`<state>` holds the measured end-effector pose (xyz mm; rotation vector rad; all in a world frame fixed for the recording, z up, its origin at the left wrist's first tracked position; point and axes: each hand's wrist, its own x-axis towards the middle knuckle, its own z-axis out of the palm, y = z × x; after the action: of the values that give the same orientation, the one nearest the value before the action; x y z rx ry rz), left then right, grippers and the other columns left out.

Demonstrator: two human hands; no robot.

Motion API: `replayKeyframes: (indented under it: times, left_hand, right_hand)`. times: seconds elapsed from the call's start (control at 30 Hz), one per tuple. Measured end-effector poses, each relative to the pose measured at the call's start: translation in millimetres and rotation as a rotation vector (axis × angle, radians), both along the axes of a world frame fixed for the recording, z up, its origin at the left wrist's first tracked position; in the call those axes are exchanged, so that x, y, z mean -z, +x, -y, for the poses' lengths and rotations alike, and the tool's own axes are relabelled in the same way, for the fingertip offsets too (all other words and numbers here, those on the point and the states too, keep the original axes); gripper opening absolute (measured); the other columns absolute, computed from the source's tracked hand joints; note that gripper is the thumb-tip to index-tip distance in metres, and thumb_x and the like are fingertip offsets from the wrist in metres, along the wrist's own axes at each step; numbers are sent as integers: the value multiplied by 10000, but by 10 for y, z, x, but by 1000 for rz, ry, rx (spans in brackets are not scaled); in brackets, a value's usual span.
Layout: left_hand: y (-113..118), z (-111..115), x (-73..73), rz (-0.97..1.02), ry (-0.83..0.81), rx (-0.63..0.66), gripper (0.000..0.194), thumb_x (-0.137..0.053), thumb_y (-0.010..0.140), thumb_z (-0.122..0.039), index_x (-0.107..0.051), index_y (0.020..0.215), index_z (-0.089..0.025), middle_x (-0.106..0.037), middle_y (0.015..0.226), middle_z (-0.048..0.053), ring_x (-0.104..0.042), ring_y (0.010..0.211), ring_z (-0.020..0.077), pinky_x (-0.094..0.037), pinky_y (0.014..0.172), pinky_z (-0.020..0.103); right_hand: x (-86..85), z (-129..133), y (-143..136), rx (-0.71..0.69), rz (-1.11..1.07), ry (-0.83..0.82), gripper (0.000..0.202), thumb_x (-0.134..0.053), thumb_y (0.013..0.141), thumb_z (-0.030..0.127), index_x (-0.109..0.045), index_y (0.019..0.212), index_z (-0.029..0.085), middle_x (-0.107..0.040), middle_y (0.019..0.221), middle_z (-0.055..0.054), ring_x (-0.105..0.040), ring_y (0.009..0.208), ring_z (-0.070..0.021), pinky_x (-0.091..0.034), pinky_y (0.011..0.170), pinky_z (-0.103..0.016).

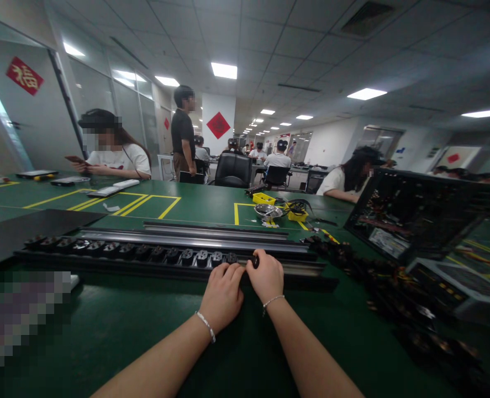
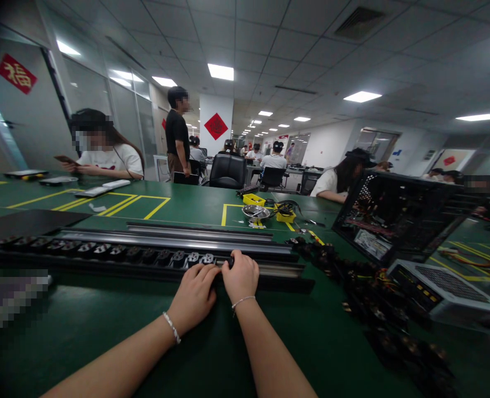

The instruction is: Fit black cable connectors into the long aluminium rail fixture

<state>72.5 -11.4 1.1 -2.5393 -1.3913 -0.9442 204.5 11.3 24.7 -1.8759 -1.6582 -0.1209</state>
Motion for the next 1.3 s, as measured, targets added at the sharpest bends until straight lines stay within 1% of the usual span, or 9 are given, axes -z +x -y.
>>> replayKeyframes:
  times: [0.2,0.47,0.63,0.7,0.9,1.3]
  left_hand:
    - [-6,2,-6,-9,4,-4,474,-486,722,-88,-523,1177,-217,-563,1199,45,-435,1096,239,-357,972,420]
    - [0,3,-1,2,5,-3,446,-479,729,-90,-536,1158,-198,-564,1201,47,-430,1096,249,-349,977,426]
    - [-3,10,-13,6,10,-8,432,-482,733,-91,-543,1145,-204,-572,1191,47,-438,1092,245,-359,969,416]
    - [-1,10,-16,5,9,-7,432,-480,734,-89,-543,1146,-204,-575,1188,45,-441,1087,243,-359,969,412]
    - [6,-6,-3,-1,-2,-10,441,-500,726,-97,-543,1150,-210,-576,1187,50,-443,1091,235,-357,973,409]
    - [2,-17,15,5,16,-8,455,-486,718,-88,-544,1154,-206,-579,1186,49,-444,1084,243,-359,967,415]
  right_hand:
    - [-9,-3,20,12,-5,7,147,-497,763,280,-555,887,225,-646,824,-24,-561,870,-191,-328,796,-317]
    - [-12,6,170,60,-8,-23,157,-465,761,272,-538,891,223,-640,820,-31,-562,869,-202,-325,813,-345]
    - [-10,10,178,70,-7,-18,151,-469,757,260,-537,884,216,-636,827,-37,-561,884,-205,-329,821,-346]
    - [-12,14,182,76,-4,-21,166,-467,758,257,-542,898,210,-642,852,-45,-560,906,-207,-328,834,-348]
    - [-23,20,195,101,5,-59,273,-460,771,268,-554,1019,201,-658,934,-61,-561,962,-206,-319,873,-353]
    - [-39,2,233,97,-5,-102,288,-455,766,257,-571,1023,204,-663,957,-57,-563,975,-206,-326,885,-341]
